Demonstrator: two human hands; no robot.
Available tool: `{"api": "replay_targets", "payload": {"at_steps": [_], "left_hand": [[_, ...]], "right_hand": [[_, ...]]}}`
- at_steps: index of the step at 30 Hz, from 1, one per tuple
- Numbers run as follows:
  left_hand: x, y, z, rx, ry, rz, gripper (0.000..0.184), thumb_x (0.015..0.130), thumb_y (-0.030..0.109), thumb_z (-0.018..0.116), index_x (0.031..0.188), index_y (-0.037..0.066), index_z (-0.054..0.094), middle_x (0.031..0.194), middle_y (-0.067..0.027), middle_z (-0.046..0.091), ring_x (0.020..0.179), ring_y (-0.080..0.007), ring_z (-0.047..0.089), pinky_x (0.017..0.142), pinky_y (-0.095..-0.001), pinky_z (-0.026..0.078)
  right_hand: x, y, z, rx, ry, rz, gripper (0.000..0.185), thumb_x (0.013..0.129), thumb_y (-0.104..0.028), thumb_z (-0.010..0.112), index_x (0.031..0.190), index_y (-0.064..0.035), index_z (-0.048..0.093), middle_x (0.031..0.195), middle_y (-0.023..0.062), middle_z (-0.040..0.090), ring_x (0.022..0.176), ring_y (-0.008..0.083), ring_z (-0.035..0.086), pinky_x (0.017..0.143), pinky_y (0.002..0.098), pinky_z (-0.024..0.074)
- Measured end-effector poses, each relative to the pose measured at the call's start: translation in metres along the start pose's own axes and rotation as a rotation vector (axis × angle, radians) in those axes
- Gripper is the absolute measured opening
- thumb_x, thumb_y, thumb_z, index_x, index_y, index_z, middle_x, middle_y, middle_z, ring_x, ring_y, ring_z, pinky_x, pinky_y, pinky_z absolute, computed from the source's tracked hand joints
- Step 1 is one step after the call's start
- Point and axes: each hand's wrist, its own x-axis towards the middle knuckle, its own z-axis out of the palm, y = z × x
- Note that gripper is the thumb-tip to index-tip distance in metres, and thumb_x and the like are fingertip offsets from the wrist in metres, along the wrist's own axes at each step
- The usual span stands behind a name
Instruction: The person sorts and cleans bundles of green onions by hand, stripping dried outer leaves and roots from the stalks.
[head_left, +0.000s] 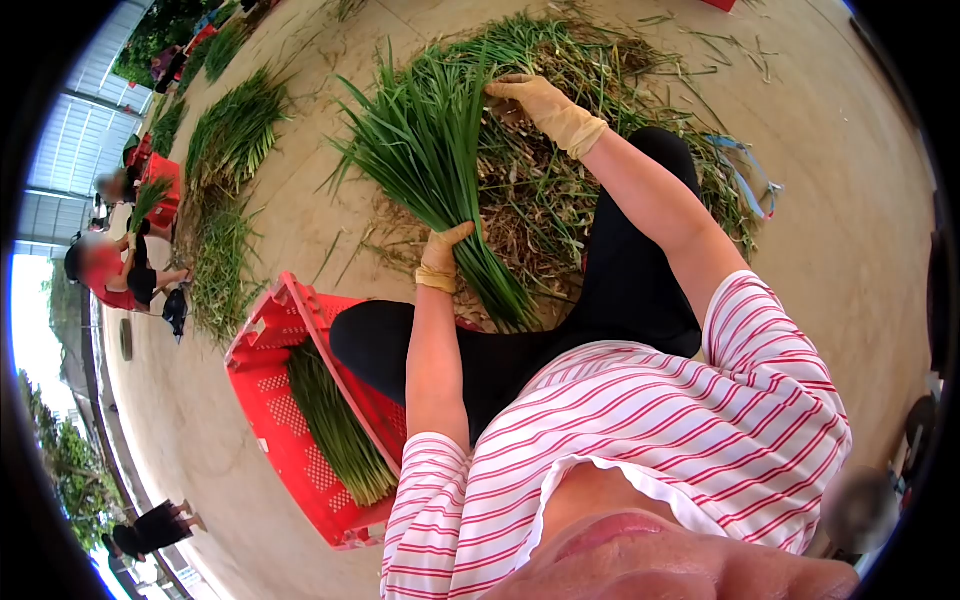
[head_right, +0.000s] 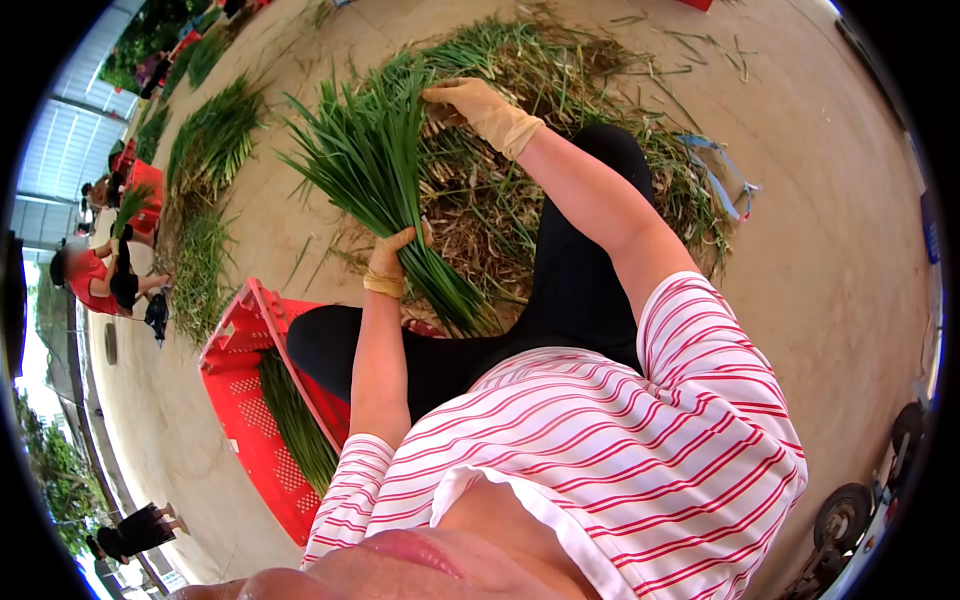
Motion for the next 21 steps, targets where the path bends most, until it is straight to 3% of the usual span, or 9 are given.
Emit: {"api": "replay_targets", "payload": {"at_steps": [9, 12, 15, 16, 17, 19, 20, 21], "left_hand": [[-0.002, 0.002, 0.004, -0.013, 0.032, -0.021, 0.031, 0.068, 0.022, 0.072, 0.090, 0.005, 0.060, 0.075, -0.0063, 0.060, 0.067, -0.0167, 0.059, 0.058, -0.0297, 0.049], [0.004, -0.001, -0.001, 0.001, 0.017, 0.004, 0.030, 0.068, 0.021, 0.072, 0.090, 0.004, 0.060, 0.075, -0.0069, 0.061, 0.068, -0.0167, 0.059, 0.058, -0.0300, 0.049], [0.009, -0.004, -0.009, 0.009, 0.101, 0.031, 0.029, 0.070, 0.022, 0.071, 0.090, 0.004, 0.061, 0.076, -0.0075, 0.062, 0.070, -0.0177, 0.060, 0.061, -0.0314, 0.050], [0.011, -0.003, -0.009, 0.015, 0.171, 0.031, 0.029, 0.071, 0.022, 0.070, 0.090, 0.003, 0.061, 0.077, -0.0077, 0.062, 0.071, -0.0184, 0.061, 0.063, -0.0324, 0.051], [0.013, 0.000, -0.009, 0.006, 0.186, 0.042, 0.029, 0.071, 0.022, 0.070, 0.090, 0.003, 0.061, 0.077, -0.0077, 0.062, 0.071, -0.0184, 0.061, 0.063, -0.0324, 0.051], [0.021, 0.009, -0.008, -0.065, 0.432, -0.055, 0.053, 0.068, 0.020, 0.075, 0.109, -0.005, 0.052, 0.099, -0.0118, 0.059, 0.086, -0.0218, 0.059, 0.071, -0.0337, 0.050], [0.031, 0.006, -0.015, -0.044, 0.553, -0.062, 0.067, 0.069, 0.023, 0.075, 0.118, -0.010, 0.043, 0.110, -0.0161, 0.054, 0.101, -0.0259, 0.054, 0.084, -0.0371, 0.045], [0.043, 0.000, -0.015, 0.087, 0.850, -0.095, 0.071, 0.070, 0.022, 0.074, 0.123, -0.008, 0.038, 0.122, -0.0187, 0.047, 0.113, -0.0287, 0.045, 0.096, -0.0408, 0.036]], "right_hand": [[-0.004, -0.002, 0.011, 0.274, 0.097, 0.067, 0.015, 0.085, -0.015, 0.056, 0.092, -0.0014, 0.059, 0.071, 0.0032, 0.058, 0.054, 0.0093, 0.048, 0.047, 0.0232, 0.0383], [-0.005, 0.005, 0.021, 0.058, 0.274, -0.011, 0.014, 0.085, -0.015, 0.056, 0.091, -0.0030, 0.060, 0.058, -0.0002, 0.049, 0.045, 0.0100, 0.041, 0.044, 0.0250, 0.0339], [-0.007, -0.003, 0.014, -0.065, 0.317, -0.030, 0.015, 0.087, -0.018, 0.054, 0.092, -0.0042, 0.058, 0.061, -0.0030, 0.049, 0.051, 0.0067, 0.042, 0.050, 0.0225, 0.0360], [-0.003, -0.001, 0.006, -0.016, 0.247, -0.032, 0.020, 0.088, -0.019, 0.055, 0.101, -0.0042, 0.057, 0.068, -0.0013, 0.053, 0.058, 0.0048, 0.047, 0.051, 0.0210, 0.0390], [0.009, 0.011, -0.005, -0.127, 0.144, -0.071, 0.055, 0.084, -0.033, 0.061, 0.124, 0.0005, 0.043, 0.097, 0.0134, 0.058, 0.086, 0.0172, 0.058, 0.070, 0.0264, 0.0479], [0.010, 0.037, 0.006, -0.733, 0.128, -0.122, 0.095, 0.072, -0.049, 0.067, 0.132, 0.0090, 0.023, 0.128, 0.0299, 0.039, 0.118, 0.0343, 0.043, 0.097, 0.0366, 0.0371], [0.000, 0.049, 0.015, -0.700, -0.118, 0.044, 0.120, 0.062, -0.057, 0.070, 0.135, 0.0118, 0.004, 0.136, 0.0345, 0.019, 0.129, 0.0383, 0.025, 0.105, 0.0372, 0.0249], [-0.014, 0.064, 0.031, -0.731, -0.281, 0.171, 0.122, 0.061, -0.058, 0.071, 0.135, 0.0109, 0.003, 0.137, 0.0335, 0.020, 0.127, 0.0380, 0.028, 0.105, 0.0371, 0.0262]]}}
